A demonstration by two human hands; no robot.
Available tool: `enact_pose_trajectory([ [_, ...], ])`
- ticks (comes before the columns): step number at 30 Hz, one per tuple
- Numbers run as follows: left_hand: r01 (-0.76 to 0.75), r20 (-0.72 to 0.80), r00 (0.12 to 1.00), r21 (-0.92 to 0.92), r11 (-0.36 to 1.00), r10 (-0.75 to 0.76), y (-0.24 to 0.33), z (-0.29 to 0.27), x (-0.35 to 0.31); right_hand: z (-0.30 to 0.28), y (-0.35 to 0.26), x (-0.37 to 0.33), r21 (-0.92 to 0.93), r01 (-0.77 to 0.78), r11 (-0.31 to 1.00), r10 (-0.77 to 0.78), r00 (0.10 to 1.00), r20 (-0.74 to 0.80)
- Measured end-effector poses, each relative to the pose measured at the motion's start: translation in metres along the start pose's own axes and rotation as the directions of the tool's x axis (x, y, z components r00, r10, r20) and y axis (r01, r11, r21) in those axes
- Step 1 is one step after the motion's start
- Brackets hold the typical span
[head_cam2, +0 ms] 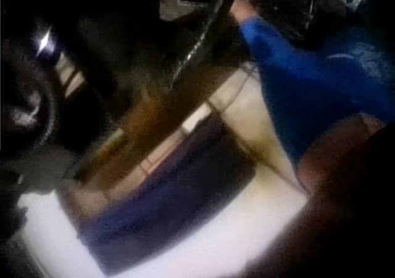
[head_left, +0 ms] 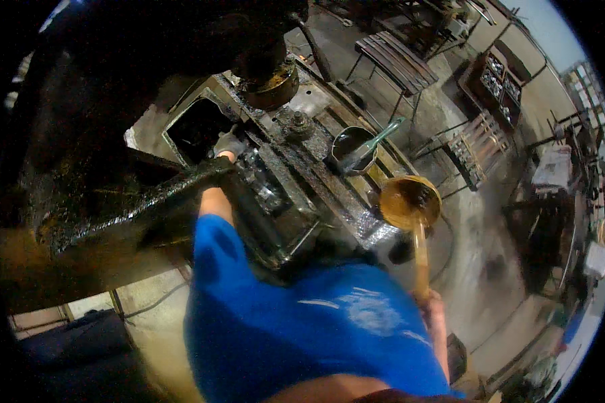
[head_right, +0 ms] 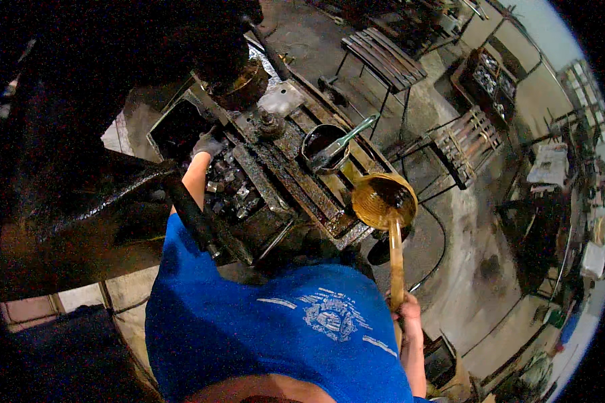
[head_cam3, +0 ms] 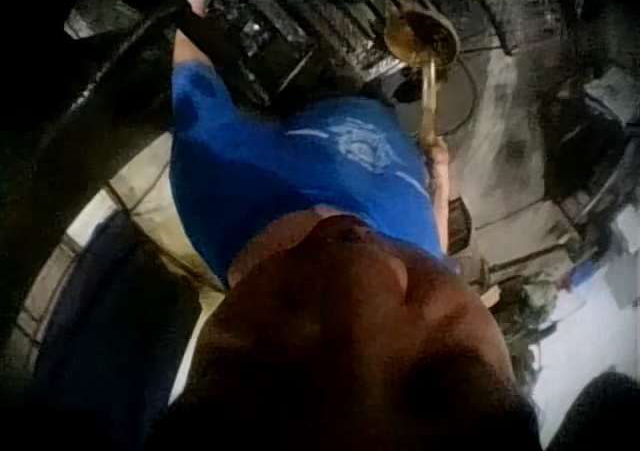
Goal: The person uses a long-handled wooden scoop to transfer small, shiny metal pieces from a cluttered workbench into a metal bucket. They repeatedly scoop the metal fragments and pour them into the bucket, which is positioned on a stand next to a large industrial machine.
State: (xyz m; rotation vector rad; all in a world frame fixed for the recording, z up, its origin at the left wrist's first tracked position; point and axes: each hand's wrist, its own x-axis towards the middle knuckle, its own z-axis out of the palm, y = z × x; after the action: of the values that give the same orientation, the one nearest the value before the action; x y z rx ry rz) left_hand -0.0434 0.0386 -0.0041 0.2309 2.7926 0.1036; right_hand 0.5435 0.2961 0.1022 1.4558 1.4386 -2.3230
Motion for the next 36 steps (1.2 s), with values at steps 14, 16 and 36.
enact_pose_trajectory([
  [14, 0.096, -0.326, 0.936, -0.116, 0.989, -0.129, -0.008, 0.046, 0.015, 0.015, -0.029, -0.002, -0.039, -0.069, 0.997, 0.071, 0.996, 0.048],
  [16, 0.108, -0.356, 0.924, -0.107, 0.988, -0.14, 0.004, 0.041, 0.004, 0.019, -0.034, -0.004, -0.036, -0.079, 0.996, 0.08, 0.996, 0.044],
  [36, -0.133, -0.505, 0.858, -0.401, 0.906, -0.098, -0.041, 0.021, 0.001, 0.01, -0.075, -0.005, -0.06, -0.234, 0.97, 0.237, 0.971, 0.037],
])
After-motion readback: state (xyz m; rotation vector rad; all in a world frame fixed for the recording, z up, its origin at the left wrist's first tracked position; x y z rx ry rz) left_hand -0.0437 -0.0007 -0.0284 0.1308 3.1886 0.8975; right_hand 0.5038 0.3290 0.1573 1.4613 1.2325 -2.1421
